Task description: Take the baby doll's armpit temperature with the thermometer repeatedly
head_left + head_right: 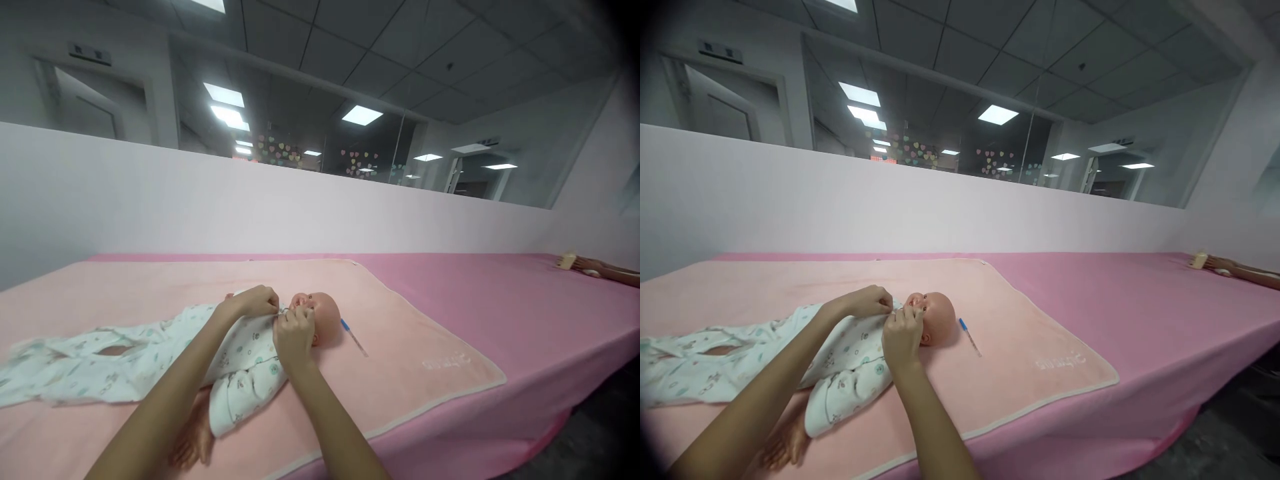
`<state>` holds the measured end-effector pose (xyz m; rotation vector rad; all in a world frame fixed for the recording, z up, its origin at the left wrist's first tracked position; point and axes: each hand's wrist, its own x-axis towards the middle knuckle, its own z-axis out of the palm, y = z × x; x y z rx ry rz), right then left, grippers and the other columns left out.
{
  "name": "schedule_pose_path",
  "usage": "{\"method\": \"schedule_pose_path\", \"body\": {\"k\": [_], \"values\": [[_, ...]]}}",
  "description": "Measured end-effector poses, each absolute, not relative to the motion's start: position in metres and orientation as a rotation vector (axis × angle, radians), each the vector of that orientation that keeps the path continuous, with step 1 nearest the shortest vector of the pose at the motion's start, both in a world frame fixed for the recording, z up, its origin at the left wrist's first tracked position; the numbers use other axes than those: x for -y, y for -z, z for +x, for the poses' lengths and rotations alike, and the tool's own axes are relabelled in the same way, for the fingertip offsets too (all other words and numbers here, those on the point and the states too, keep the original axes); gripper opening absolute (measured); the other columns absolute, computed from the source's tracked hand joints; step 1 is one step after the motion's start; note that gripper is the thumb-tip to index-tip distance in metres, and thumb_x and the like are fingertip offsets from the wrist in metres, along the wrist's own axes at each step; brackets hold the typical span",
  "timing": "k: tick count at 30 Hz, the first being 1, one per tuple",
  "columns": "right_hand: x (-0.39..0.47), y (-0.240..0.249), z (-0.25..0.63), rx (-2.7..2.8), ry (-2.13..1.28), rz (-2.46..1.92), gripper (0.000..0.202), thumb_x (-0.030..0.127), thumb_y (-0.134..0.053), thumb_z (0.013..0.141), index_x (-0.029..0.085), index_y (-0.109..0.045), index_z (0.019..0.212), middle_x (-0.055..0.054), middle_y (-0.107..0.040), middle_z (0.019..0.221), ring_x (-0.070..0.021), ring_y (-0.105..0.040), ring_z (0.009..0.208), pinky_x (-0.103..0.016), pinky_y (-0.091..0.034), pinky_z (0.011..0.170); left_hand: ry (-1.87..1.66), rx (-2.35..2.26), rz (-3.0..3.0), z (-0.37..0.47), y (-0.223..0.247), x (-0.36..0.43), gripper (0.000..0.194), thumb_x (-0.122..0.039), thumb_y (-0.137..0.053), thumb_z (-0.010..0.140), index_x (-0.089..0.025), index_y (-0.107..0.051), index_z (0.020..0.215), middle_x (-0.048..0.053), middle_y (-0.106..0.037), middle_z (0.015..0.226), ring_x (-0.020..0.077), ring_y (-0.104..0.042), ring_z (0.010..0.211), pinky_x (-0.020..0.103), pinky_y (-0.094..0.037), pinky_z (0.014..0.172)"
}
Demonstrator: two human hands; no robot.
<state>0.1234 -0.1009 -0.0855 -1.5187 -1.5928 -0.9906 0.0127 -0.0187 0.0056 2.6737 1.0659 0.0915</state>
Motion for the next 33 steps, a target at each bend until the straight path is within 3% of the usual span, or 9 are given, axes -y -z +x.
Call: {"method": "schedule_pose_path", "body": {"k": [20,33], "values": [[0.0978,0.0848,0.1179,1.612,0.903,-1.536,0.024,0.006,-0.047,0.076,0.014,-0.063,0.060,-0.006,-0.056,0.054,-0.0203,-0.048,0.072,-0.040,-0.026,0.076,-0.114,-1.016,2.607,0.0096,-0.0034,0.0149,0.027,-0.034,-0.048,0.068,-0.018,-0.067,0.078,0.002,-0.068,0.083,0.0188,-0.057,0.077,0.026,-0.041,0.069],[0.1032,0.0850,0.1215,1.598,0.933,-1.535,0.027,0.007,-0.044,0.082,0.016,-0.060,0.062,-0.004,-0.055,0.058,-0.0193,-0.049,0.072,-0.038,-0.027,0.075,-0.202,-0.913,2.597,0.0068,-0.0040,0.0147,0.026,-0.033,-0.048,0.070,-0.019,-0.069,0.079,0.001,-0.068,0.081,0.0152,-0.058,0.074,0.022,-0.042,0.067]]}}
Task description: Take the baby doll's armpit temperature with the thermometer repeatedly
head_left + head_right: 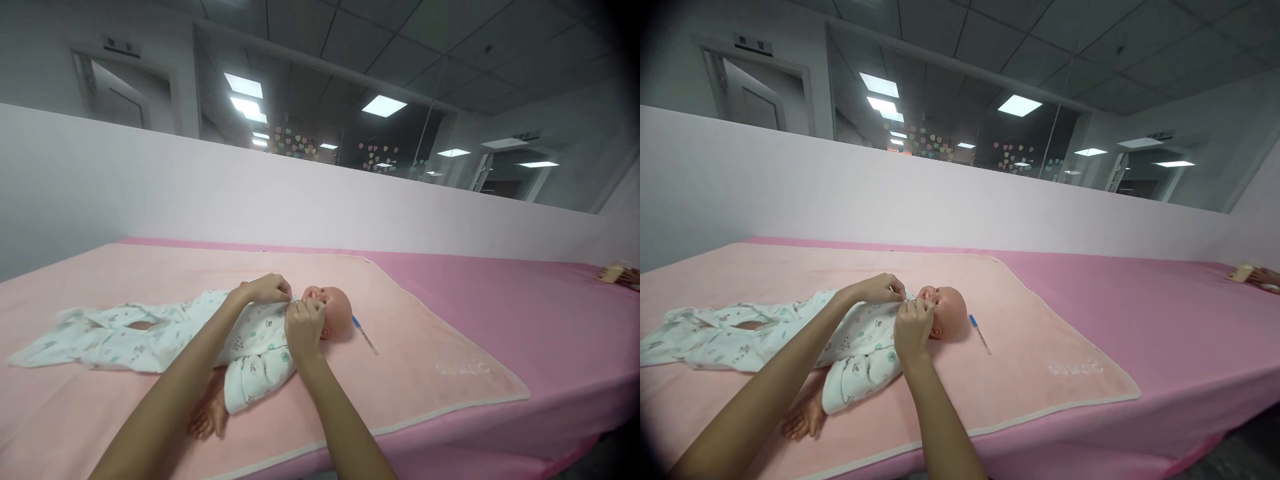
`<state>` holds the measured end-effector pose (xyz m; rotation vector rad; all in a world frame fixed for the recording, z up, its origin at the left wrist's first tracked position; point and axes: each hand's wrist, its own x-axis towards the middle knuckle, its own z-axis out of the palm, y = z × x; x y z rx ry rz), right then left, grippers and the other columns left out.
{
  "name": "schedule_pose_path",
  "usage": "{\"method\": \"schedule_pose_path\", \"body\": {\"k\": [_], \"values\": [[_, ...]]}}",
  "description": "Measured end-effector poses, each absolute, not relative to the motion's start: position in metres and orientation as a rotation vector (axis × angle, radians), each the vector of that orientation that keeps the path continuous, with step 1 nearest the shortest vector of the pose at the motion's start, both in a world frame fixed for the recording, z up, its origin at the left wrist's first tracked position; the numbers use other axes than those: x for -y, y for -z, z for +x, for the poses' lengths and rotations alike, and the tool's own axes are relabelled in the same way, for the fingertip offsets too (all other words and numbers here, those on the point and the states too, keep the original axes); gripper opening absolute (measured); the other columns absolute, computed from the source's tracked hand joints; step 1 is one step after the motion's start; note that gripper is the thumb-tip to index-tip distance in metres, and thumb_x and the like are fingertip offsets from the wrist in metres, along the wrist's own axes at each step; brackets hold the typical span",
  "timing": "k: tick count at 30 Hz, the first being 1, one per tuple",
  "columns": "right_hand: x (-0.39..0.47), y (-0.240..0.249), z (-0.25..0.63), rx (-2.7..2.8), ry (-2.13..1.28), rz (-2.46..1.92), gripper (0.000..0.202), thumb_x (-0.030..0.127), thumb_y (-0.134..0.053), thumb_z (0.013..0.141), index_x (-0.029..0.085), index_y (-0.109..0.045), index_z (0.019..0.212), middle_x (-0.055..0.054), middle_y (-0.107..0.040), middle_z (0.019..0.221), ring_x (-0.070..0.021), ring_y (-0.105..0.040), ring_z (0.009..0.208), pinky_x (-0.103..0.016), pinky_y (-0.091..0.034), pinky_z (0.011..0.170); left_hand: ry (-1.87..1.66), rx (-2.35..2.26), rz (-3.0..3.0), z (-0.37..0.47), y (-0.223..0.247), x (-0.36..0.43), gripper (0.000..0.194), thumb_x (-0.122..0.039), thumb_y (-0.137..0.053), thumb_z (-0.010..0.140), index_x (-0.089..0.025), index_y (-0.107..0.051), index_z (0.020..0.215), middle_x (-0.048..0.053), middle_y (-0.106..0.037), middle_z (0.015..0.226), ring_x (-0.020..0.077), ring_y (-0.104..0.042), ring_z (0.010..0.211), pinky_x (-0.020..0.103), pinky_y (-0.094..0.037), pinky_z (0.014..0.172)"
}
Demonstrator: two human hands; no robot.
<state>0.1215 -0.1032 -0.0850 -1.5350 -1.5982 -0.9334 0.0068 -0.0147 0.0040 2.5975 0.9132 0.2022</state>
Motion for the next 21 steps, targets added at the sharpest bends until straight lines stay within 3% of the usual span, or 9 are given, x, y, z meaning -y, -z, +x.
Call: {"method": "schedule_pose_path", "body": {"k": [9,12,15,21], "values": [[0.108,0.080,0.123,1.541,0.888,-1.636,0.016,0.017,-0.046,0.086,0.017,-0.061,0.079,-0.007,-0.060,0.075,-0.0253,-0.050,0.092,-0.039,-0.027,0.077,-0.196,-0.819,2.575,0.001,-0.010,0.022,0.029,-0.038,-0.051,0.074,-0.020,-0.071,0.085,0.001,-0.070,0.084,0.0160,-0.059,0.075,0.022,-0.042,0.065],[0.108,0.081,0.123,1.542,0.920,-1.616,0.016,0.014,-0.047,0.083,0.016,-0.060,0.074,-0.008,-0.060,0.077,-0.0259,-0.049,0.093,-0.039,-0.027,0.078,-0.142,-0.853,2.525,-0.004,-0.013,0.022,0.030,-0.037,-0.055,0.071,-0.021,-0.069,0.093,0.001,-0.070,0.088,0.0163,-0.060,0.079,0.022,-0.043,0.067],[0.110,0.081,0.120,1.541,0.940,-1.602,0.017,0.012,-0.046,0.082,0.016,-0.057,0.069,-0.009,-0.058,0.073,-0.0247,-0.049,0.087,-0.040,-0.027,0.078,-0.069,-0.935,2.451,-0.016,-0.017,0.020,0.034,-0.036,-0.059,0.067,-0.023,-0.066,0.098,0.001,-0.070,0.089,0.0165,-0.060,0.079,0.023,-0.043,0.066],[0.113,0.081,0.110,1.671,0.868,-1.474,0.017,0.008,-0.043,0.081,0.018,-0.052,0.070,-0.002,-0.052,0.064,-0.0174,-0.047,0.066,-0.034,-0.027,0.072,0.064,-1.055,2.358,-0.041,-0.024,0.015,0.032,-0.036,-0.063,0.062,-0.020,-0.068,0.088,0.002,-0.068,0.080,0.0154,-0.057,0.069,0.023,-0.042,0.060]]}}
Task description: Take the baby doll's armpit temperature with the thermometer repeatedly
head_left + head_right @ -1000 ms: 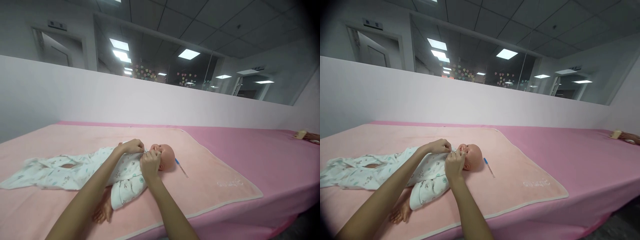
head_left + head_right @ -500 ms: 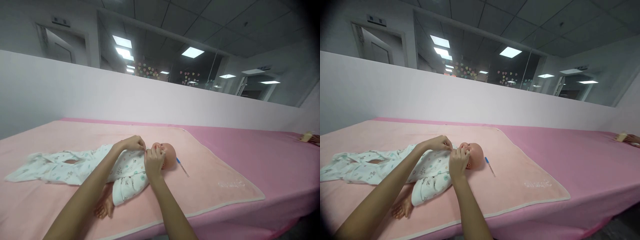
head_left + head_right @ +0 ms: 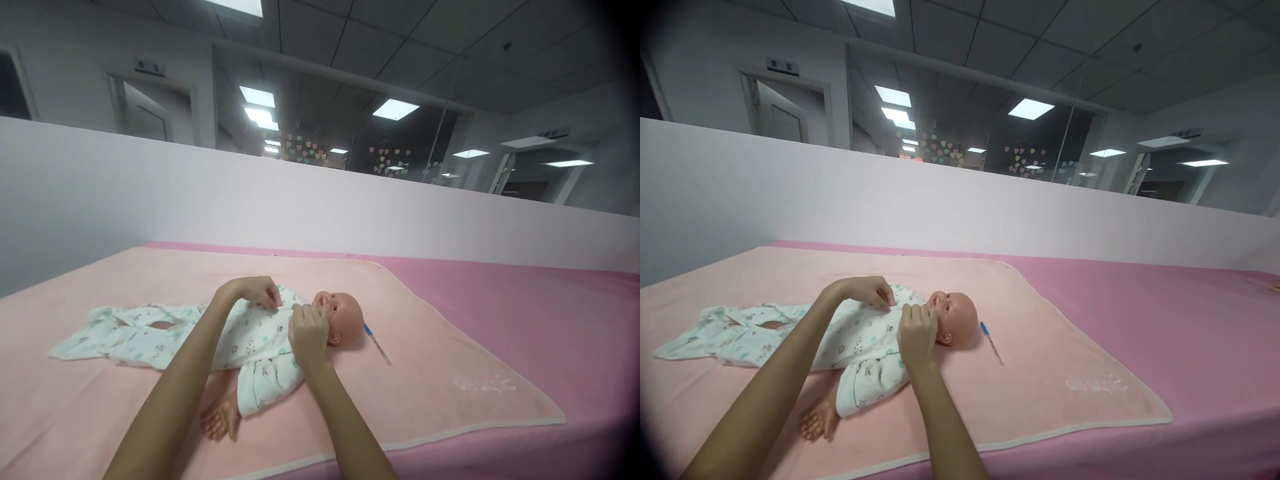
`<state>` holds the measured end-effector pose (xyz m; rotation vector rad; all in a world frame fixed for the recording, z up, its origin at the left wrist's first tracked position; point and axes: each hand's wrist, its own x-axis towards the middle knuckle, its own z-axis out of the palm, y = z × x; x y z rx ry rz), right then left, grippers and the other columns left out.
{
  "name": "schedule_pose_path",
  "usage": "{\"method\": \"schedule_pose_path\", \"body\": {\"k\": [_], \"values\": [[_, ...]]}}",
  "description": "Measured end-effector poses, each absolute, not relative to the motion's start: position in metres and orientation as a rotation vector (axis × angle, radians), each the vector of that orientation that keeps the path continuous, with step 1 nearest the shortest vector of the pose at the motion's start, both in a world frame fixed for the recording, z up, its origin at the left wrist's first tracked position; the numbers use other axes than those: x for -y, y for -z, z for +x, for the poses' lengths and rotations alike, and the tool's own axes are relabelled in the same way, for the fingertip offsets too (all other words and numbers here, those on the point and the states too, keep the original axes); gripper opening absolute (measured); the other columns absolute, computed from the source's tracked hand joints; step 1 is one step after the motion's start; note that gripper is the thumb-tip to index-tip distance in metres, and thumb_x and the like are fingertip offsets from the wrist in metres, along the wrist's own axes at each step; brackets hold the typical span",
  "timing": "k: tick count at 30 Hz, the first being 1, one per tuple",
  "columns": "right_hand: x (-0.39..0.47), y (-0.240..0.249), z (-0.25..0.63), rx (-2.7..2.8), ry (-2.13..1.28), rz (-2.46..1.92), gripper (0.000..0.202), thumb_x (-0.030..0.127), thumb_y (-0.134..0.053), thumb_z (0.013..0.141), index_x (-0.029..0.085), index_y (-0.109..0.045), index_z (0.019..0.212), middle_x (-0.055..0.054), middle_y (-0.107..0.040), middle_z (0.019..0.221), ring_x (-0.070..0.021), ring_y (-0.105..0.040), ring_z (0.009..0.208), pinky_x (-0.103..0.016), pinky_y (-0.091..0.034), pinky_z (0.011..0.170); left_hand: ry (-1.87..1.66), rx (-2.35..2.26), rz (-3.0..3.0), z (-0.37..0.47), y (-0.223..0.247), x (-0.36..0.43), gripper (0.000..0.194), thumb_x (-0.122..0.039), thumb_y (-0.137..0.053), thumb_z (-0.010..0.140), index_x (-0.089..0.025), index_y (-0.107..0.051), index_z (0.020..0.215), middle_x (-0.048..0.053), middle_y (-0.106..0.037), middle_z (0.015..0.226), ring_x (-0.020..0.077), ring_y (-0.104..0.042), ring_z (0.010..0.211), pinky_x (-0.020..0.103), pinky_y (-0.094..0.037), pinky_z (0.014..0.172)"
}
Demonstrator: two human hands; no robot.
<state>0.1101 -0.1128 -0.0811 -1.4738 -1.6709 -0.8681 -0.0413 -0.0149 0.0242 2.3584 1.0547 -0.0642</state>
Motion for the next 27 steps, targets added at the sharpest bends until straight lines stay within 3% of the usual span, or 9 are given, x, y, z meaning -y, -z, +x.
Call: {"method": "schedule_pose_path", "body": {"k": [3,9,16,21,27], "values": [[0.109,0.082,0.103,1.845,0.803,-1.334,0.019,0.008,-0.041,0.083,0.019,-0.053,0.072,0.000,-0.052,0.062,-0.0145,-0.044,0.059,-0.031,-0.026,0.066,0.073,-1.086,2.346,-0.043,-0.025,0.015,0.030,-0.032,-0.062,0.059,-0.020,-0.068,0.085,0.001,-0.068,0.079,0.0151,-0.056,0.068,0.024,-0.043,0.061],[0.100,0.073,0.082,1.787,0.617,-1.397,0.013,0.024,-0.050,0.081,0.018,-0.060,0.088,-0.002,-0.058,0.069,-0.0159,-0.051,0.063,-0.031,-0.028,0.066,0.076,-0.991,2.360,-0.040,-0.023,0.017,0.028,-0.024,-0.056,0.060,-0.018,-0.067,0.085,0.001,-0.068,0.080,0.0168,-0.058,0.074,0.026,-0.046,0.066],[0.099,0.076,0.070,1.617,0.280,-1.432,0.026,0.018,-0.054,0.074,0.018,-0.060,0.100,-0.004,-0.061,0.077,-0.0199,-0.053,0.075,-0.030,-0.035,0.066,0.074,-0.941,2.289,-0.044,-0.017,0.013,0.037,-0.019,-0.057,0.057,-0.018,-0.060,0.094,0.002,-0.068,0.087,0.0162,-0.059,0.076,0.024,-0.046,0.066],[0.099,0.082,0.073,1.497,0.018,-1.302,0.018,0.011,-0.053,0.074,0.019,-0.062,0.086,-0.002,-0.062,0.076,-0.0182,-0.053,0.075,-0.027,-0.038,0.066,0.075,-0.889,2.270,-0.044,-0.016,0.011,0.037,-0.022,-0.056,0.063,-0.020,-0.058,0.100,0.001,-0.067,0.086,0.0127,-0.057,0.069,0.023,-0.044,0.065],[0.101,0.082,0.074,1.452,-0.042,-1.249,0.015,0.009,-0.054,0.072,0.019,-0.060,0.080,-0.002,-0.062,0.076,-0.0178,-0.053,0.074,-0.027,-0.039,0.065,0.007,-0.890,2.285,-0.044,-0.014,0.011,0.034,-0.025,-0.057,0.064,-0.020,-0.057,0.098,0.000,-0.065,0.082,0.0137,-0.056,0.072,0.024,-0.043,0.066]]}}
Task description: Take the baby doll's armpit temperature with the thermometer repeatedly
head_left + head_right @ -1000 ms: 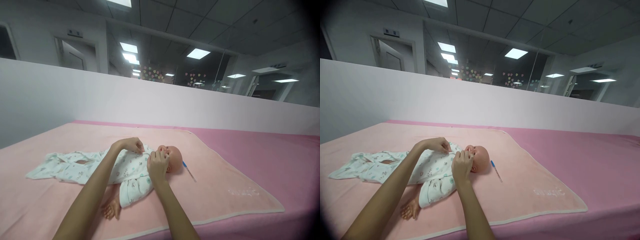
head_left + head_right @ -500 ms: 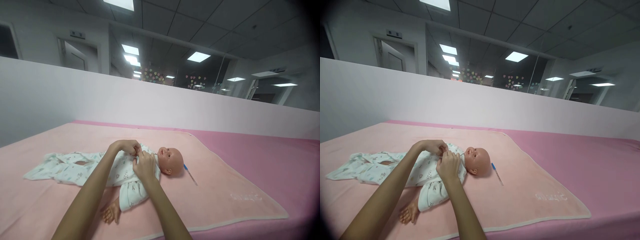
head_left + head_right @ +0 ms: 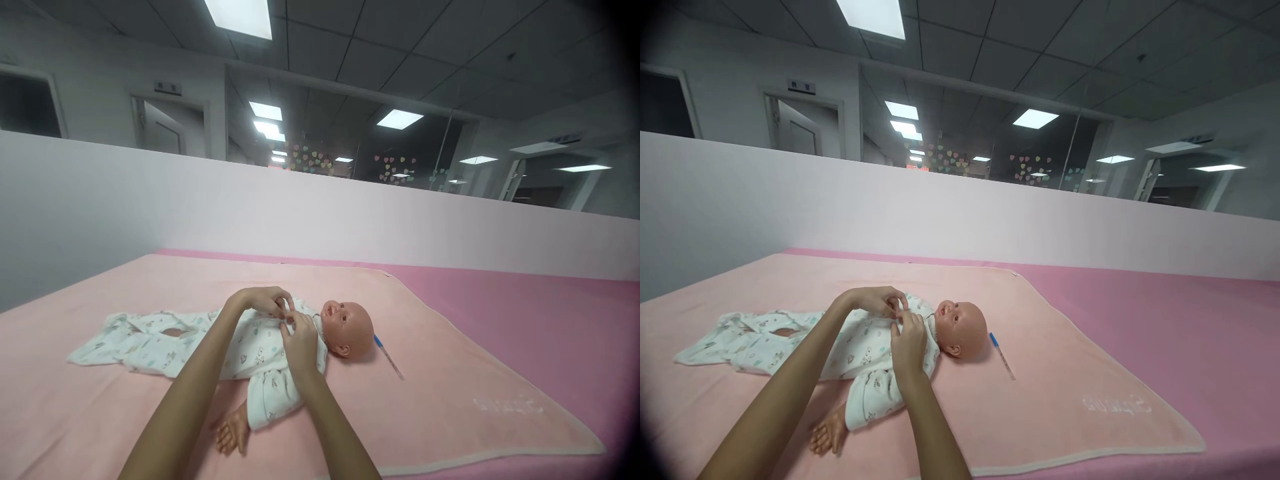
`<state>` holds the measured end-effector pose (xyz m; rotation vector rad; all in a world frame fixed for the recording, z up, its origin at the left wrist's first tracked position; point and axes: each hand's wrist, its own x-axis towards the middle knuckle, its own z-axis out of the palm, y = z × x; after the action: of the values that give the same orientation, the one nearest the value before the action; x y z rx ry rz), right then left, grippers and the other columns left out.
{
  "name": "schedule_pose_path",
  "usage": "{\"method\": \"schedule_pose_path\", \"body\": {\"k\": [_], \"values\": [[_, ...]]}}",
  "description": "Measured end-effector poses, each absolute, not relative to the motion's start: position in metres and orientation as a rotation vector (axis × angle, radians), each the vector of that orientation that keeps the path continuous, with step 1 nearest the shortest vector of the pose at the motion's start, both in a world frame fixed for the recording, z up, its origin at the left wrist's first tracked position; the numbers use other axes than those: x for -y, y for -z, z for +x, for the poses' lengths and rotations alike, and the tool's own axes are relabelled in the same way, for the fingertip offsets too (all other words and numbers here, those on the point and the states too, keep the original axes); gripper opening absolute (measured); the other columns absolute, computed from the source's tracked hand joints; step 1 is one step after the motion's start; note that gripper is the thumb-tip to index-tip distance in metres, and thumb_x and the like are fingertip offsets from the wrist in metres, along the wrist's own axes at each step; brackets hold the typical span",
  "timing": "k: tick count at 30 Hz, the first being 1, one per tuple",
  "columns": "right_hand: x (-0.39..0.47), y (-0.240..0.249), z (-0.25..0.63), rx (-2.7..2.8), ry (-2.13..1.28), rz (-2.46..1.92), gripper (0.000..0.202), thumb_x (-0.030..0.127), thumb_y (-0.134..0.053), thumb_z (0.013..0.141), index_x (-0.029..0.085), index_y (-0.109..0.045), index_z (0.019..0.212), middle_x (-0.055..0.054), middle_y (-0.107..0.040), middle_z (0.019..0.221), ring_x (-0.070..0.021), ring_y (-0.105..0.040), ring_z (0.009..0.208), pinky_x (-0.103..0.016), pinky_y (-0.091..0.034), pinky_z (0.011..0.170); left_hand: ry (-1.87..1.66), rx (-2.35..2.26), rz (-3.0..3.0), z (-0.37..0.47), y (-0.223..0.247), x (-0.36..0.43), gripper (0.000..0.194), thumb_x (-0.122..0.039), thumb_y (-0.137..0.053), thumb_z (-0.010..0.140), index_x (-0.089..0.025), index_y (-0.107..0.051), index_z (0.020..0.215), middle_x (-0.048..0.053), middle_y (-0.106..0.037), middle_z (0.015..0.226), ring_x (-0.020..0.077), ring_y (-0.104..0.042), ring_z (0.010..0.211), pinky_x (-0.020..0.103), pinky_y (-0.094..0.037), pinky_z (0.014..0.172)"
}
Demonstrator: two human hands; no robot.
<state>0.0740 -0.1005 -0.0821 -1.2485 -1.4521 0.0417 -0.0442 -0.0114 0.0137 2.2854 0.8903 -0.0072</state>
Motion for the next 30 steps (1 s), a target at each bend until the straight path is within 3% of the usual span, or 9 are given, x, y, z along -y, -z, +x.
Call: {"method": "schedule_pose_path", "body": {"k": [9,18,30], "values": [[0.100,0.083,0.073,1.408,0.066,-1.241,0.017,0.009,-0.051,0.072,0.020,-0.057,0.084,-0.002,-0.061,0.076,-0.0176,-0.053,0.073,-0.027,-0.037,0.065,-0.132,-0.921,2.273,-0.040,-0.013,0.013,0.051,-0.020,-0.055,0.063,-0.021,-0.043,0.112,-0.002,-0.064,0.082,0.0147,-0.058,0.076,0.024,-0.043,0.066],[0.097,0.084,0.074,1.420,0.072,-1.196,0.016,0.007,-0.045,0.073,0.020,-0.050,0.080,0.000,-0.054,0.073,-0.0161,-0.050,0.070,-0.025,-0.036,0.062,-0.169,-0.903,2.290,-0.036,-0.017,0.020,0.057,-0.021,-0.056,0.063,-0.020,-0.037,0.117,-0.002,-0.062,0.078,0.0151,-0.058,0.074,0.024,-0.043,0.065],[0.101,0.079,0.075,1.448,0.104,-1.222,0.016,0.007,-0.044,0.079,0.019,-0.053,0.082,-0.002,-0.058,0.077,-0.0184,-0.048,0.075,-0.029,-0.035,0.068,-0.129,-1.026,2.585,-0.032,-0.032,0.032,0.039,-0.026,-0.057,0.064,-0.022,-0.051,0.103,-0.001,-0.067,0.081,0.0141,-0.059,0.071,0.022,-0.041,0.061]]}}
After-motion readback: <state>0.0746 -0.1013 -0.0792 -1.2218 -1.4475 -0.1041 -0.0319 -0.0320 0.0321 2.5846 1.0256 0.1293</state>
